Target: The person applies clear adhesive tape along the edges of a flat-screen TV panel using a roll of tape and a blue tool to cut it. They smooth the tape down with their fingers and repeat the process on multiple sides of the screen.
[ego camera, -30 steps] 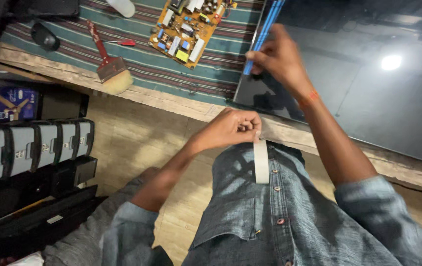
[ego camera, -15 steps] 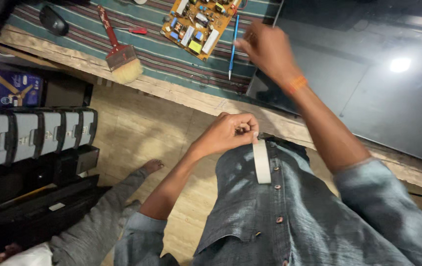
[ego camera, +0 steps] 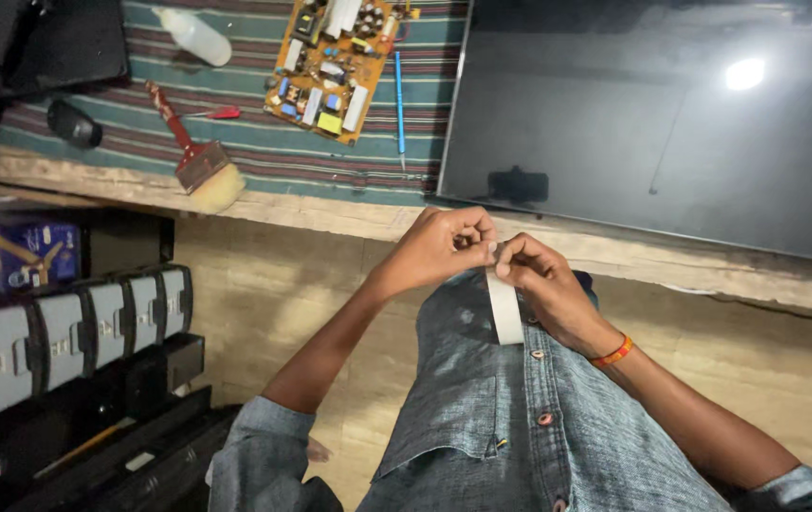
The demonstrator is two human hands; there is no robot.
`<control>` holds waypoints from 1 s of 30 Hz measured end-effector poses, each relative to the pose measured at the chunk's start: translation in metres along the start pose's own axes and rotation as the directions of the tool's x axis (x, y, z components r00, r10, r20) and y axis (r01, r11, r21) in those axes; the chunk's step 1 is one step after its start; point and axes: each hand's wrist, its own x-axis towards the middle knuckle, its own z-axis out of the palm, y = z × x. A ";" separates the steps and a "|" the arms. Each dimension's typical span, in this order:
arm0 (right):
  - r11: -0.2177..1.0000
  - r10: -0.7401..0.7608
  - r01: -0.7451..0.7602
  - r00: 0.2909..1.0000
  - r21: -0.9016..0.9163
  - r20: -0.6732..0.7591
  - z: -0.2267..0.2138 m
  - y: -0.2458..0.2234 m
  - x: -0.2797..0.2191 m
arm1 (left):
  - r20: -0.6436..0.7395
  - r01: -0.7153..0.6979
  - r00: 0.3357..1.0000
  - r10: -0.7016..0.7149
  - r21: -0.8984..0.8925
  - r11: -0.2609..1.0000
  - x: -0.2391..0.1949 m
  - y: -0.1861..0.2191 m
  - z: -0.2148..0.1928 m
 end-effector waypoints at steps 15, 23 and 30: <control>0.971 0.085 -0.055 0.989 0.231 -0.122 -0.007 -0.012 -0.005 | -0.679 -0.130 0.734 0.019 -0.112 0.985 0.002 -0.087 -0.020; 0.983 0.075 -0.062 0.995 0.173 -0.070 -0.004 -0.009 -0.002 | -0.928 0.008 0.371 -0.038 -0.038 0.999 -0.023 -0.167 -0.091; 0.990 0.056 -0.055 0.998 0.132 -0.010 0.005 -0.008 0.005 | -0.930 0.155 0.294 0.219 0.273 0.949 -0.017 -0.208 -0.096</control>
